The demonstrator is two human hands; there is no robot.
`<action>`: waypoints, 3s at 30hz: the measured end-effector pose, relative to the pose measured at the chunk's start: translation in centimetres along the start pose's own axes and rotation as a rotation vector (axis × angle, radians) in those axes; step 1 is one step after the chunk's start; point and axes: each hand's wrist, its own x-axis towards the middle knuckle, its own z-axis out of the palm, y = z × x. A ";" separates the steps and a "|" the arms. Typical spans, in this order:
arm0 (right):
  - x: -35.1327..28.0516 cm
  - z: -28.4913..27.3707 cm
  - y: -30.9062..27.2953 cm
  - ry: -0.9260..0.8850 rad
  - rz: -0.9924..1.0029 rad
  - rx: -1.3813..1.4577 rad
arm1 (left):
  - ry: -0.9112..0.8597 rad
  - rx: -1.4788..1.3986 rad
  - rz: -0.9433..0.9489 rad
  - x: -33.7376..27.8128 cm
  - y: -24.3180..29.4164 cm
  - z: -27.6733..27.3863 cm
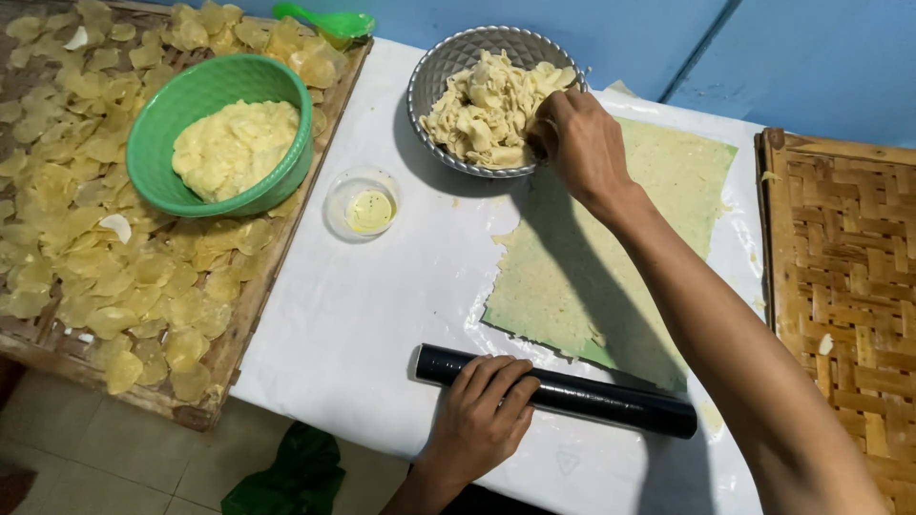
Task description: Rolling out dough and using a circular cutter to shape food items on a flat surface.
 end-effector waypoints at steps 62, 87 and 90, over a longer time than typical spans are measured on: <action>-20.1 -13.0 -3.6 -0.584 0.419 0.215 | -0.232 0.048 0.165 7.8 -3.4 3.0; -19.2 -10.8 -2.3 -0.474 0.457 0.073 | -0.110 0.228 0.024 10.1 -3.5 6.5; -22.9 -9.8 -3.2 -0.385 0.304 -0.059 | -0.196 0.267 0.026 6.8 -2.3 6.0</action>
